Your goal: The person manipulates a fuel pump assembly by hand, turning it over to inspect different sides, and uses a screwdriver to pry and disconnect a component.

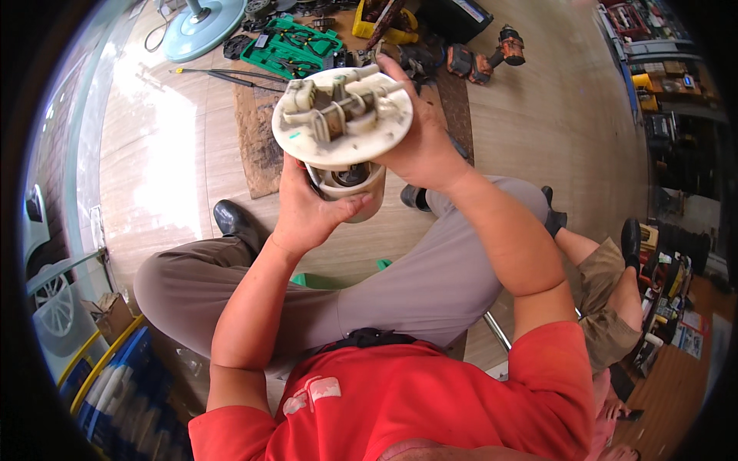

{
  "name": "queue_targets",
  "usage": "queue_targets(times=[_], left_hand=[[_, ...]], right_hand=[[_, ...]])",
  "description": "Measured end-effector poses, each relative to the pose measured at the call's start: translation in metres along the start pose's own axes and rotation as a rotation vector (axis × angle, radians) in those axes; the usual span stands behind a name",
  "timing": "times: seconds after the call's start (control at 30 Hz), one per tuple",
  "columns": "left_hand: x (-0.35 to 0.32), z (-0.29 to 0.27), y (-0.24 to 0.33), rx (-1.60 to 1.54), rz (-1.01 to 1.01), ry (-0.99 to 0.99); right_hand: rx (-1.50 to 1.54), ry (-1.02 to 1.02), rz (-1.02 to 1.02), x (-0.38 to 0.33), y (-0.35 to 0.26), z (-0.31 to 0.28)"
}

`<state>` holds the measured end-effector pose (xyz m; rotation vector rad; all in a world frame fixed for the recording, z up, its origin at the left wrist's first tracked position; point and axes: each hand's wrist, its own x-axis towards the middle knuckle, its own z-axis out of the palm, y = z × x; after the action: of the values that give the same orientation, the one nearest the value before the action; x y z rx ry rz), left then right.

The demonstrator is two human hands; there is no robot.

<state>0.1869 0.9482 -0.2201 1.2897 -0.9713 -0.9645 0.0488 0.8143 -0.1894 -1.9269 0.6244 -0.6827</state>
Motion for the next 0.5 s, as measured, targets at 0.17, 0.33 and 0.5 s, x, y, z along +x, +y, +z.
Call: queue_targets(times=[0.17,0.33,0.5], left_hand=[[0.002,-0.003,-0.002,-0.011,-0.055,-0.022],[0.002,-0.001,-0.008,-0.106,-0.096,-0.016],[0.005,-0.009,-0.014,0.143,-0.098,-0.199]], right_hand=[[-0.021,0.006,0.081,-0.002,0.001,0.006],[-0.181,0.066,0.153,0.002,-0.012,0.008],[-0.307,0.128,0.020,0.002,-0.014,0.013]])
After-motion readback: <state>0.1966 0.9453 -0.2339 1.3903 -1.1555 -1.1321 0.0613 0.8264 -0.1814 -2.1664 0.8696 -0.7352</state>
